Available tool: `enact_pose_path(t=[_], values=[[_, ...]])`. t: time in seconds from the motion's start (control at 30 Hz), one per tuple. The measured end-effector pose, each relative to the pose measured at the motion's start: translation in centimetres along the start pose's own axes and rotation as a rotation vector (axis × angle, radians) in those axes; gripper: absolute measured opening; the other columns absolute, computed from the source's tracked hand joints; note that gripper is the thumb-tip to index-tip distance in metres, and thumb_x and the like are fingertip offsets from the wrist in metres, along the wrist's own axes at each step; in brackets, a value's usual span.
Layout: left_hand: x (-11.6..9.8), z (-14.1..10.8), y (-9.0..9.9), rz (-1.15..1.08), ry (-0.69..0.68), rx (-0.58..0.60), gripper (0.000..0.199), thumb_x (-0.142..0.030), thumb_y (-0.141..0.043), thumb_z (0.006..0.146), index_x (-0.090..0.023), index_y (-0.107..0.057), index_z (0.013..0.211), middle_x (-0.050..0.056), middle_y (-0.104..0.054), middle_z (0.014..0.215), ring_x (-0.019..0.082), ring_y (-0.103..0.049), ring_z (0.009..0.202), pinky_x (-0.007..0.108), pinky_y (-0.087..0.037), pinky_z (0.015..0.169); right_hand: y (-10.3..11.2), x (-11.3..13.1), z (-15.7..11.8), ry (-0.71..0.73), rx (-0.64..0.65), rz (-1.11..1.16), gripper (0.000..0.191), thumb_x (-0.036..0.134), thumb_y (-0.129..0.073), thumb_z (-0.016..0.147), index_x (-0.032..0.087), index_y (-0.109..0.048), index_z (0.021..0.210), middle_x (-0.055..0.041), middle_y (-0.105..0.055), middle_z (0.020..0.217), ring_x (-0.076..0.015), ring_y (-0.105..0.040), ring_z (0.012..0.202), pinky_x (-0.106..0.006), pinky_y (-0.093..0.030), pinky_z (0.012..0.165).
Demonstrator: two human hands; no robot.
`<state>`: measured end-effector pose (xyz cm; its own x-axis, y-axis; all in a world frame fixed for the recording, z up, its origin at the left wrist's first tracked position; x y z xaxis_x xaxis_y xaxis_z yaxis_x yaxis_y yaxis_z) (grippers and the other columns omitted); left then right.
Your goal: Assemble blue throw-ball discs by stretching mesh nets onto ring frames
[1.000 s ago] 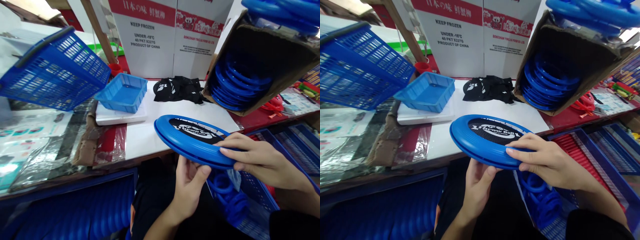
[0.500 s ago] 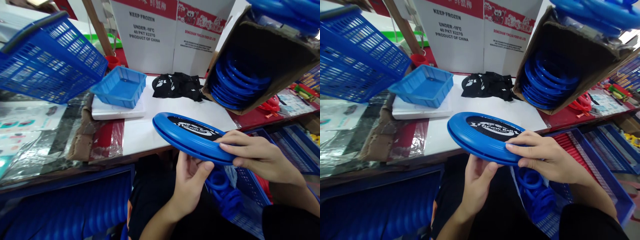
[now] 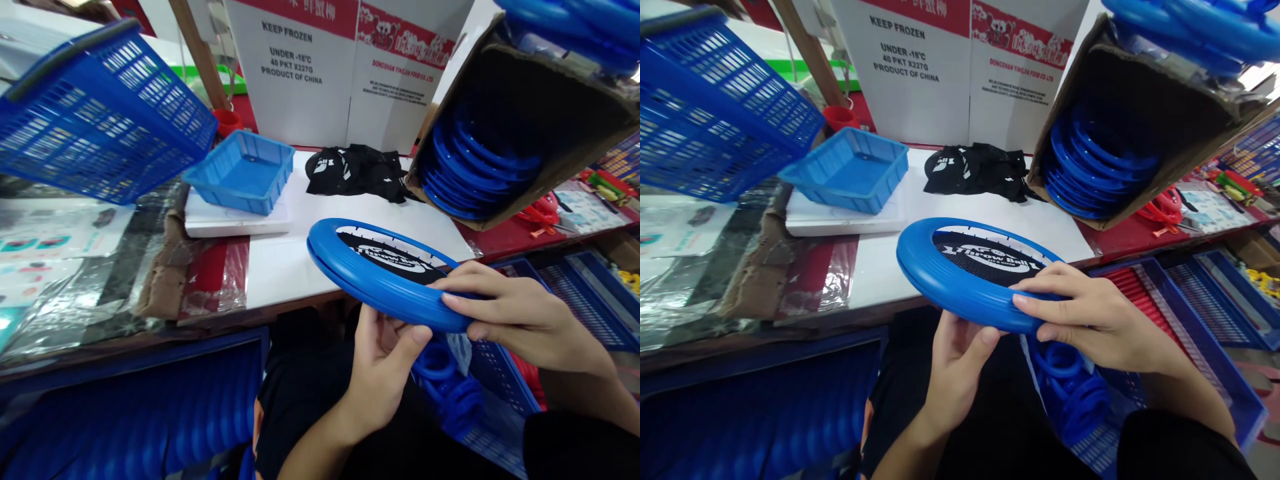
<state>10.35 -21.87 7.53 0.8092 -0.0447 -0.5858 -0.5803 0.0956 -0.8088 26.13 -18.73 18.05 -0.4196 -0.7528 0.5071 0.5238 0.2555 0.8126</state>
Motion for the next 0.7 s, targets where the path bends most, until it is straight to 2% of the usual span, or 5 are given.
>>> enact_pose_path(t=[0.13, 0.27, 0.37, 0.53, 0.7], values=[[0.2, -0.4, 0.3, 0.018, 0.032, -0.016, 0.052, -0.044, -0.085, 0.090, -0.022, -0.067, 0.134, 0.011, -0.081, 0.117, 0.029, -0.078, 0.111, 0.045, -0.064, 0.102, -0.2, 0.1, 0.0, 0.001, 0.024, -0.009, 0.053, 0.026, -0.068, 0.103, 0.038, -0.059, 0.154, -0.0062, -0.077, 0.133, -0.0241, -0.069, 0.117, -0.041, -0.062, 0.099], [1.0, -0.9, 2.2, 0.033, 0.110, -0.120, 0.065, -0.057, -0.086, 0.084, -0.021, -0.066, 0.135, 0.012, -0.080, 0.115, 0.032, -0.075, 0.115, 0.049, -0.061, 0.104, -2.3, -0.3, -0.5, 0.020, 0.040, -0.050, 0.053, 0.018, -0.065, 0.103, 0.034, -0.059, 0.153, -0.0090, -0.072, 0.139, -0.0226, -0.063, 0.119, -0.040, -0.063, 0.095], [1.8, -0.7, 4.2, 0.044, 0.217, -0.271, 0.073, -0.064, -0.091, 0.073, -0.017, -0.069, 0.125, 0.013, -0.080, 0.110, 0.033, -0.078, 0.105, 0.045, -0.066, 0.089, -5.2, -1.5, -1.1, 0.062, 0.018, -0.143, 0.052, 0.010, -0.061, 0.102, 0.028, -0.061, 0.150, -0.0115, -0.070, 0.141, -0.0224, -0.059, 0.118, -0.039, -0.064, 0.093], [3.8, 0.2, 7.5, 0.043, 0.276, -0.584, 0.062, -0.055, -0.100, 0.059, -0.015, -0.067, 0.093, 0.001, -0.074, 0.082, 0.018, -0.073, 0.073, 0.029, -0.063, 0.066, -11.0, -4.1, -2.4, 0.130, -0.052, -0.376, 0.042, 0.006, -0.054, 0.099, 0.019, -0.070, 0.135, -0.0168, -0.073, 0.137, -0.0268, -0.060, 0.117, -0.046, -0.064, 0.094], [6.2, 0.1, 10.4, 0.067, 0.252, -0.690, 0.052, -0.044, -0.101, 0.056, -0.015, -0.062, 0.076, -0.005, -0.064, 0.065, 0.010, -0.062, 0.059, 0.018, -0.049, 0.053, -15.9, -5.6, -4.0, 0.102, -0.145, -0.447, 0.042, 0.009, -0.049, 0.100, 0.021, -0.073, 0.131, -0.0161, -0.075, 0.136, -0.0265, -0.068, 0.110, -0.046, -0.065, 0.091]])
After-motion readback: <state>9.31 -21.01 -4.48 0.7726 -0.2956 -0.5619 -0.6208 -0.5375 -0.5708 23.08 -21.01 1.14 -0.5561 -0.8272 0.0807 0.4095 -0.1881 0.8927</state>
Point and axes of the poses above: each hand's wrist, its own z-axis towards the middle knuckle, its own y-axis out of the back of the hand, x = y × z, the point moved 4 cm from there along z, towards the middle knuckle
